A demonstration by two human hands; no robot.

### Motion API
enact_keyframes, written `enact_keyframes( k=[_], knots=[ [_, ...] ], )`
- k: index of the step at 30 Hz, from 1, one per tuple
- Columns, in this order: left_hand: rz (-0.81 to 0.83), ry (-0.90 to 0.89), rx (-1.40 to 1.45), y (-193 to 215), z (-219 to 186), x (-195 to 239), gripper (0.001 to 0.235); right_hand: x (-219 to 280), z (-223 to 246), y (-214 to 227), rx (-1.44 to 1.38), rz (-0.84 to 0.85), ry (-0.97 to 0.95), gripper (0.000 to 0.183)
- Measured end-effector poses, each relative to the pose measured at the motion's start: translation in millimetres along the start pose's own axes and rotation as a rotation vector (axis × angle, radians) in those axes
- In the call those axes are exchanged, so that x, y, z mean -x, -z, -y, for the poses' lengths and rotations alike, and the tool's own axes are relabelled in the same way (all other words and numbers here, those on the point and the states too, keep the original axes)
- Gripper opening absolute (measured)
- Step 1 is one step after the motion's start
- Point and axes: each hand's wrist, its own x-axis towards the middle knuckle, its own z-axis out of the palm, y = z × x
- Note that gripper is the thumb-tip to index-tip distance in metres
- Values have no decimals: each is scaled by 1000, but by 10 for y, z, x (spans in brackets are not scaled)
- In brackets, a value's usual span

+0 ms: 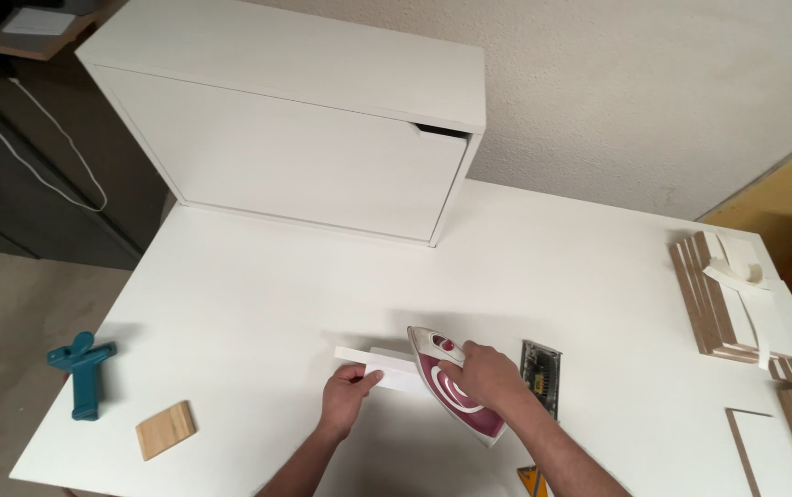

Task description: Applying heat-activated edge banding to a wooden board using an iron and trimming the excess.

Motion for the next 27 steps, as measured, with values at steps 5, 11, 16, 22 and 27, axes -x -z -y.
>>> enact_keyframes(
  k=[5, 11, 16, 22, 27],
  knots=[
    [-66, 13, 52, -21, 149, -152, 24, 1, 250, 46, -13, -2, 27, 57],
    [-87, 19, 122, 222, 150, -240, 21, -19, 520, 37, 1, -3, 57, 60],
    [-110, 28, 98, 500, -77, -190, 22, -32, 858, 25, 2, -19, 83, 61],
    [83, 30, 256, 636, -293, -48, 24, -68, 1244, 1, 10, -17, 101, 58],
    [112, 206, 369, 698, -667, 219, 65, 19, 1627, 37, -6, 5, 137, 58]
  ],
)
